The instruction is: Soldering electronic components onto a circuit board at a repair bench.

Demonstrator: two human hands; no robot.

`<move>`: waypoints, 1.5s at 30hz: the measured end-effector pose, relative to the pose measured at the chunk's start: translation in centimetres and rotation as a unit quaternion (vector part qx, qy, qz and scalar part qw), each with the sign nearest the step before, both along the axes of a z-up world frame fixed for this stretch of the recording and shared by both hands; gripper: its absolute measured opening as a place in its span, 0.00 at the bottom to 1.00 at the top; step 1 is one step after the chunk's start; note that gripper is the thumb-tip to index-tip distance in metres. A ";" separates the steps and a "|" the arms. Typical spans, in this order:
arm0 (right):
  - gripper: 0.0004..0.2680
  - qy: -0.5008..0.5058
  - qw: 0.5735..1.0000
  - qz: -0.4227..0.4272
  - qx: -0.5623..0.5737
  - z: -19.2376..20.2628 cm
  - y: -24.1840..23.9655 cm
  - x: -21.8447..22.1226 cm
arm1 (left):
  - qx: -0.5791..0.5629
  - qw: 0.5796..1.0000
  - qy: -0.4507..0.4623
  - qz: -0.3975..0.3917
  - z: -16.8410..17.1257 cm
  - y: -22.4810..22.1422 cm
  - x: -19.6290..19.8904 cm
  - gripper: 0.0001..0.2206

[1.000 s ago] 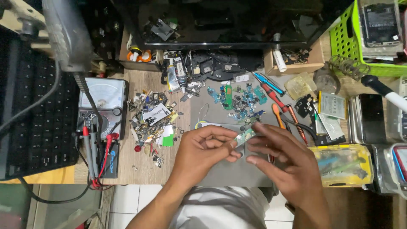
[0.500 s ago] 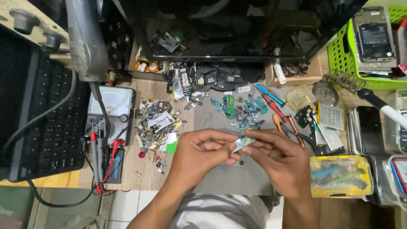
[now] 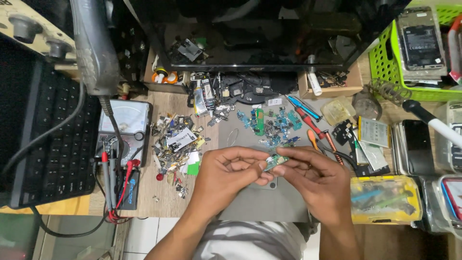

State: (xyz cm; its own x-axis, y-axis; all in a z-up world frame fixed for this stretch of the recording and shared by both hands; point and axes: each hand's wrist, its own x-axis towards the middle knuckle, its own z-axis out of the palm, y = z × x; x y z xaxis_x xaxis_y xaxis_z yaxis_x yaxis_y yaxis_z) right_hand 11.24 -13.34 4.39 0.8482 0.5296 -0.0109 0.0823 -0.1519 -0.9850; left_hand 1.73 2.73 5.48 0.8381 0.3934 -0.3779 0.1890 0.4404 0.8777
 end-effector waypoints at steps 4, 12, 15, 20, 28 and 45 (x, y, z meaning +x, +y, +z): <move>0.12 0.007 1.000 0.002 0.003 0.1 0.1 -0.1 | 0.001 1.000 0.015 0.006 0.4 0.0 0.0 0.08; 0.11 -0.002 1.000 -0.007 0.008 0.2 0.2 -0.4 | -0.009 1.000 -0.005 0.006 0.4 0.0 -0.1 0.07; 0.11 -0.001 1.000 -0.011 0.016 0.2 0.3 -0.4 | -0.015 1.000 -0.011 0.008 0.3 0.0 -0.1 0.07; 0.11 -0.003 1.000 -0.008 0.015 0.2 0.1 -0.4 | -0.014 1.000 -0.026 0.006 0.2 -0.1 -0.2 0.07; 0.12 -0.007 1.000 -0.012 0.012 0.9 0.2 -0.6 | -0.007 0.999 -0.040 0.006 0.0 -0.2 -0.3 0.07; 0.12 -0.047 0.996 -0.045 0.062 1.3 0.8 0.0 | -0.024 0.996 -0.073 -0.035 2.8 1.3 -0.1 0.14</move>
